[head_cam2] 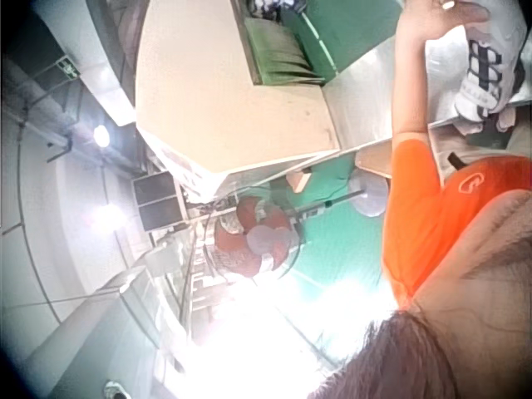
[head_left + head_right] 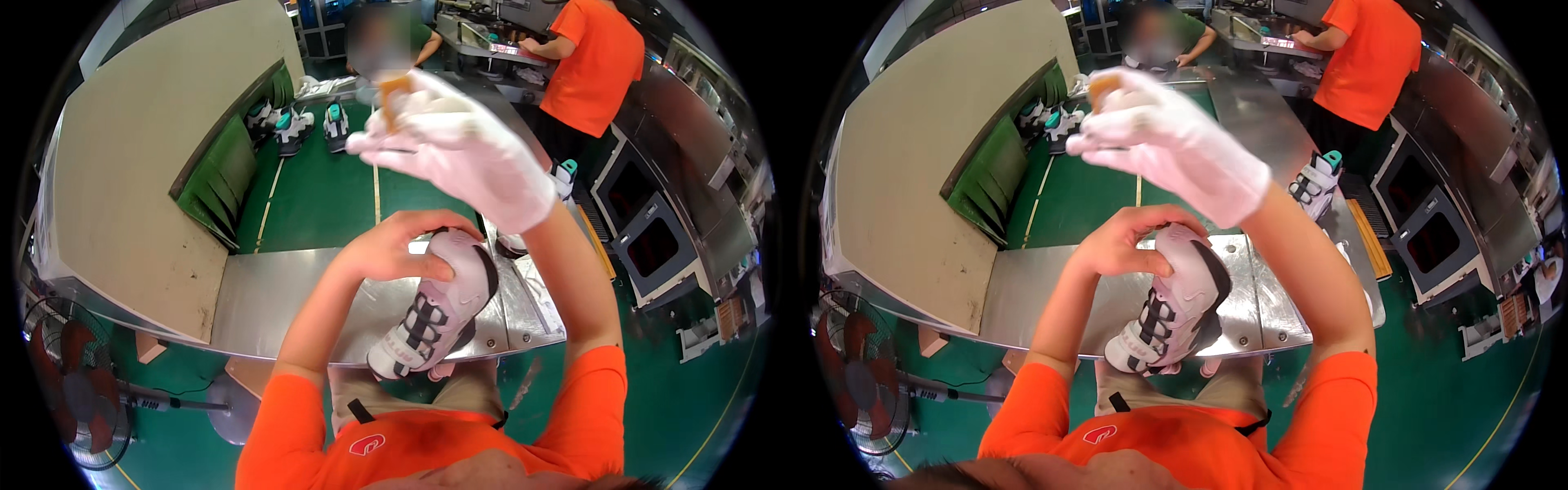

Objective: The person injects a liquid substance into the seams of white and grey sneakers using a syringe. They handle the shoes one by one, rotating them to access different areas, and place the treated shoes on a metal table.

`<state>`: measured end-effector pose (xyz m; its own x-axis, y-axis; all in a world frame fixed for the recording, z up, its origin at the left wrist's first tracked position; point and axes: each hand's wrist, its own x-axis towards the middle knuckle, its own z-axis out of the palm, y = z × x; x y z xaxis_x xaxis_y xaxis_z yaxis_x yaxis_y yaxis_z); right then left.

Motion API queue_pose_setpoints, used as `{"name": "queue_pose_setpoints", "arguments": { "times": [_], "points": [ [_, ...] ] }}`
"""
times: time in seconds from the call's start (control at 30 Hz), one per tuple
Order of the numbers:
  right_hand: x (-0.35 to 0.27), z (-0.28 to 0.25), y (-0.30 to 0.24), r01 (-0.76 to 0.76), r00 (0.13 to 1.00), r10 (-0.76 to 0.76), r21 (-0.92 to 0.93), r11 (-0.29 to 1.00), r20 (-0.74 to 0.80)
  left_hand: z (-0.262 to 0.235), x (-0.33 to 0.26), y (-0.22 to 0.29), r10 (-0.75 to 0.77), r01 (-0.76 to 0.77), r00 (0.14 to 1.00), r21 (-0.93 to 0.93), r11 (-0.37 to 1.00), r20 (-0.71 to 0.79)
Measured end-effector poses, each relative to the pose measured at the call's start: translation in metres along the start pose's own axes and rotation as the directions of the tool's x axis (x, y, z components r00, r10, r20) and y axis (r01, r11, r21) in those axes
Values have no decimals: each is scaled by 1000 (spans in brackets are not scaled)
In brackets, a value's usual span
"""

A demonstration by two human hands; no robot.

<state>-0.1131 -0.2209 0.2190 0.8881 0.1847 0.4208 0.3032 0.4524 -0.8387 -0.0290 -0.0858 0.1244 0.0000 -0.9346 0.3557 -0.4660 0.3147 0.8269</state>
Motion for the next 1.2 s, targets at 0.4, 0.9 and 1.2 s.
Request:
{"name": "queue_pose_setpoints", "arguments": {
  "times": [0.4, 0.9, 1.2],
  "points": [
    [-206, -41, 71, -193, 587, -316, -508, 839, -745, -35, -69, -98, -214, 60, 915, -409, 911, -342],
    [-273, -64, 155, -342, 398, -292, -436, 832, -870, -29, -101, -136, -411, 29, 816, -682, 731, -406],
    [-262, -62, 152, -282, 441, -343, -491, 824, -829, -26, -95, -128, -361, 6, 824, -630, 777, -437]
  ]
}}
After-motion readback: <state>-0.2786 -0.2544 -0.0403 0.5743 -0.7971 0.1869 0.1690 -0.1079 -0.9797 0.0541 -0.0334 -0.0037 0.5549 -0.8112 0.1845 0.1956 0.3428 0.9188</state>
